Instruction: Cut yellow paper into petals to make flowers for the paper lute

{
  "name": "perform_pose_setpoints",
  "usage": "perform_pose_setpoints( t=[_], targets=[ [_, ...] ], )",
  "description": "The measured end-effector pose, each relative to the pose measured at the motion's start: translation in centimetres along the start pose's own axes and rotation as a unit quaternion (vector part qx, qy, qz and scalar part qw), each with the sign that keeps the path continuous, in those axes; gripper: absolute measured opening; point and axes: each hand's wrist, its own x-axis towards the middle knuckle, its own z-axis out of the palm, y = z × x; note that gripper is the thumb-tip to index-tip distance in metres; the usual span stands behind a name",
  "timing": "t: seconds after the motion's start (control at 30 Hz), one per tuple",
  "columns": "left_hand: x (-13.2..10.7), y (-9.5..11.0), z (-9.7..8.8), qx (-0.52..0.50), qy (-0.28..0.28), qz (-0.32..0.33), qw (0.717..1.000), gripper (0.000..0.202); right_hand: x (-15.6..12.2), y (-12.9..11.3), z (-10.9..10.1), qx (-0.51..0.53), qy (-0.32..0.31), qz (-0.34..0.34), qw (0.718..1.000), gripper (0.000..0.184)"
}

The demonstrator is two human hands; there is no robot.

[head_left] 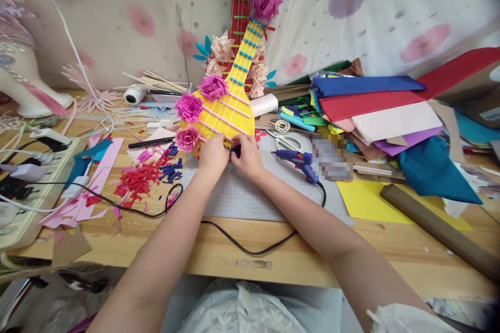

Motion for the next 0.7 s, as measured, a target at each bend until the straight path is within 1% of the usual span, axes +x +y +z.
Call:
perform_pose_setpoints(
  t=[0.27, 0.5, 0.7],
  targets=[
    [0.7, -0.4, 0.5, -0.032, -0.014, -0.005, 0.999, 0.026, 0.0, 0.1, -0.2, -0.003, -0.011, -0.005, 1.000, 0.035],
    [1.3, -1.0, 0.4, -0.081, -0.053, -0.008, 0.995, 0.032, 0.1, 0.0, -0.3, -0.013, -0.013, -0.007, 1.000, 0.036],
    [1.1, -0.6, -0.1, -0.097, -0.073, -0.019, 0.992, 0.034, 0.1, 0.1, -0.3, -0.019, -0.019, -0.003, 1.000, 0.035]
  ],
)
